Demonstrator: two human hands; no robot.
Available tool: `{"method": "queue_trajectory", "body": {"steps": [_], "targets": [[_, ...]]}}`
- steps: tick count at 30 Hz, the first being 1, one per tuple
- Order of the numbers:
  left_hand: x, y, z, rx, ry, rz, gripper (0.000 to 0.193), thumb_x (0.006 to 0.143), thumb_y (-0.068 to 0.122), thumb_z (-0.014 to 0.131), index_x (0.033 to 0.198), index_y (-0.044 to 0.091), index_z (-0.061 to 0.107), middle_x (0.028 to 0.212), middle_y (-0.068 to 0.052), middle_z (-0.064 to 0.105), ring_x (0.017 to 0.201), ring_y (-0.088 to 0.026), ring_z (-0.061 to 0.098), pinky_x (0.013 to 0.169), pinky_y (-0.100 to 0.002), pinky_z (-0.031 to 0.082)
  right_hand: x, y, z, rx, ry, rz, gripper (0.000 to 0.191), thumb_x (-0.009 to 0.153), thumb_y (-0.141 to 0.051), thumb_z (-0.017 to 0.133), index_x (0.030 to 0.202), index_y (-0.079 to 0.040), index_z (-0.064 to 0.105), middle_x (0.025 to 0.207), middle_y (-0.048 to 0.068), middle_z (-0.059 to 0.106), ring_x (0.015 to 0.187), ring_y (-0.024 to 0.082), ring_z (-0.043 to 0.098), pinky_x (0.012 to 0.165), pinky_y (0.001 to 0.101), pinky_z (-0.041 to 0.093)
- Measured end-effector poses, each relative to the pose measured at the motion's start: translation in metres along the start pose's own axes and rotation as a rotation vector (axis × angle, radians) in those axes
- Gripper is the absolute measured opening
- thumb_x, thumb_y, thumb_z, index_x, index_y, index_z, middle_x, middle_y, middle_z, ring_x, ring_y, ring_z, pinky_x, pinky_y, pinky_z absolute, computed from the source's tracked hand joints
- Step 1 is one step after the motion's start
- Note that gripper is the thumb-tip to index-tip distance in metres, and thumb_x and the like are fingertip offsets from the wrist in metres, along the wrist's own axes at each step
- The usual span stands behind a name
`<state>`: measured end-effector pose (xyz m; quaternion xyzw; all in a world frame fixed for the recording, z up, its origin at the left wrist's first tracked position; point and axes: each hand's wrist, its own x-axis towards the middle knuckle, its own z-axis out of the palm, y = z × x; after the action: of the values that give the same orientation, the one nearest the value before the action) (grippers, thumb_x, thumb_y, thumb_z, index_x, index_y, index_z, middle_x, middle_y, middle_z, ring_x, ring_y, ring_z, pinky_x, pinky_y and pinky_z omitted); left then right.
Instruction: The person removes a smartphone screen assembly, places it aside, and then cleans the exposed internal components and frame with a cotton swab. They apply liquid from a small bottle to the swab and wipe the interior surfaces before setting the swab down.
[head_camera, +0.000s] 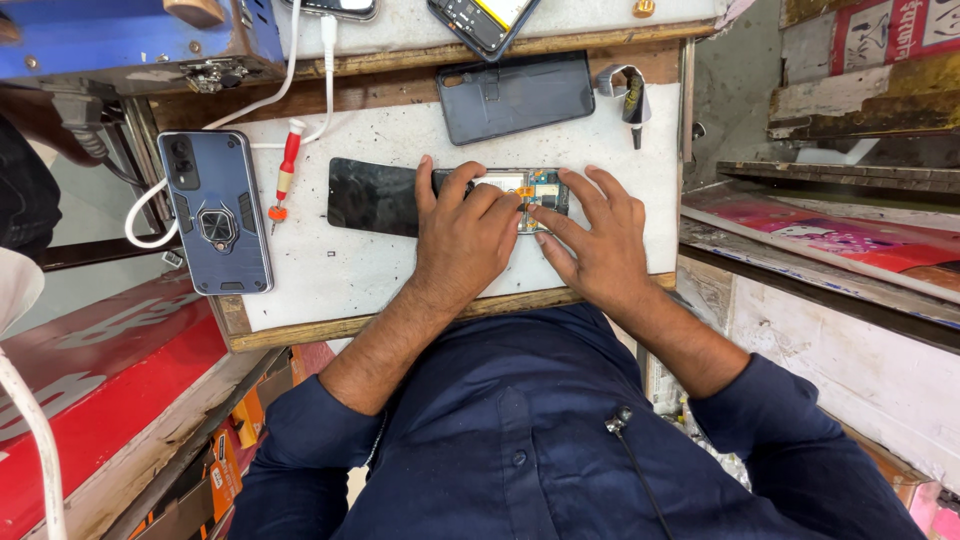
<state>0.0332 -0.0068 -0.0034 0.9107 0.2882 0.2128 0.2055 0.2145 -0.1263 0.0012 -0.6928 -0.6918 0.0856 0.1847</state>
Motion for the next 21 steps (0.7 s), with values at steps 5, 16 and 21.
{"method": "queue_trajectory", "body": {"steps": [5, 16, 21], "targets": [[0.003, 0.0, -0.0013, 0.003, -0.004, -0.004, 0.02, 0.09, 0.02, 0.081, 0.106, 0.01, 0.077, 0.1, -0.003, 0.069, 0.124, -0.028, 0.055, 0.117, -0.071, 0.022, 0.0016, 0.0017, 0.0, -0.01, 0.012, -0.027, 0.036, 0.093, -0.028, 0.079, 0.128, -0.021, 0.074, 0.152, 0.014, 0.051, 0.142, 0.038, 0.041, 0.106, 0.0509, 0.034], [0.0089, 0.0018, -0.0067, 0.014, -0.003, -0.018, 0.021, 0.087, 0.02, 0.081, 0.105, 0.011, 0.076, 0.098, -0.004, 0.07, 0.123, -0.029, 0.056, 0.116, -0.071, 0.022, 0.0054, -0.0027, -0.0003, -0.033, 0.043, -0.036, 0.038, 0.092, -0.029, 0.078, 0.129, -0.021, 0.072, 0.151, 0.015, 0.052, 0.138, 0.036, 0.044, 0.104, 0.0495, 0.035], [0.0087, 0.0013, -0.0068, 0.021, -0.002, -0.017, 0.02, 0.087, 0.019, 0.08, 0.105, 0.011, 0.076, 0.098, -0.004, 0.069, 0.124, -0.029, 0.056, 0.116, -0.071, 0.023, 0.0051, -0.0027, 0.0002, -0.045, 0.028, -0.035, 0.04, 0.091, -0.029, 0.077, 0.13, -0.02, 0.073, 0.15, 0.015, 0.053, 0.137, 0.037, 0.044, 0.101, 0.0492, 0.035]]}}
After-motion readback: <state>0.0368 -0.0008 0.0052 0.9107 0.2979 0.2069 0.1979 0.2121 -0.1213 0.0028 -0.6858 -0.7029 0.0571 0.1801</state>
